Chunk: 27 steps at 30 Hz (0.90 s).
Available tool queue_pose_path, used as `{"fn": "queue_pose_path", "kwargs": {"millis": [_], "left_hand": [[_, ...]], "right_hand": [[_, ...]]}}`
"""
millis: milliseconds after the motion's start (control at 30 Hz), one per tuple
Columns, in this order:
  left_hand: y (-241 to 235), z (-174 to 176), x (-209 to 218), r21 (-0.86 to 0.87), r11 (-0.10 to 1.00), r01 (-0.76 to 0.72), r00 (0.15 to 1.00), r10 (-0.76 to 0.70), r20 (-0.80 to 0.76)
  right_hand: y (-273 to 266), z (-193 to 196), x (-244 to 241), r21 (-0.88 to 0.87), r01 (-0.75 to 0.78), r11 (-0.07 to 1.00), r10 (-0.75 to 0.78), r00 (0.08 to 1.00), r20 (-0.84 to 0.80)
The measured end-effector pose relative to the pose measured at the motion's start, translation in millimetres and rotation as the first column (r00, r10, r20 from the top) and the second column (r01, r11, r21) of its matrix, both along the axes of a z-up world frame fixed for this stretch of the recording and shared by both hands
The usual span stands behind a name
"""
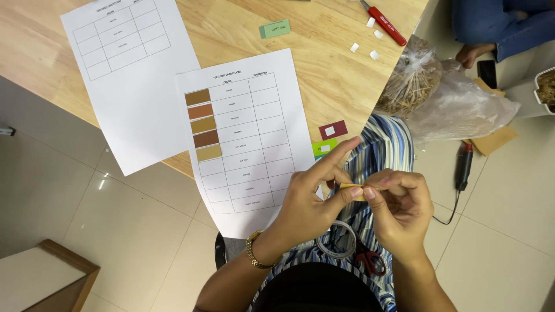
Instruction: Taping colored material swatches onto a printed inventory chart.
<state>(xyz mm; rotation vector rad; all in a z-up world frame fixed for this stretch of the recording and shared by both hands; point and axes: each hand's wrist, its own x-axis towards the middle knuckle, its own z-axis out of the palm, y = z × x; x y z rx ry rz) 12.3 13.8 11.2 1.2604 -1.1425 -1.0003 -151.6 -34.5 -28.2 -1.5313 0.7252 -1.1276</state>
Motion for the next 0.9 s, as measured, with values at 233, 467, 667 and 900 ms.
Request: {"fn": "queue_pose_path", "kwargs": {"millis": [233, 467, 667, 900], "left_hand": [[3, 7, 3, 0.079, 0.996, 0.045, 0.994, -0.052, 0.094], [5, 2, -2, 0.017, 0.999, -0.033, 0.972, 0.029, 0.233], [5, 0, 0, 0.084, 0.996, -0.013, 0.994, 0.004, 0.108], [13, -4, -9, -0.013, 0.985, -0.175, 0.945, 0.171, 0.28]], "right_hand": [[-6, -5, -7, 0.052, 0.024, 0.998, -0.024, 1.0, 0.008], [-13, 9, -5, 0.128, -0.045, 0.991, 0.053, 0.997, -0.056], [-15, 0, -7, 0.191, 0.056, 0.98, -0.044, 0.997, -0.065], [-12, 16, 7, -0.511, 0.066, 0.857, -0.264, 0.908, -0.326]]}}
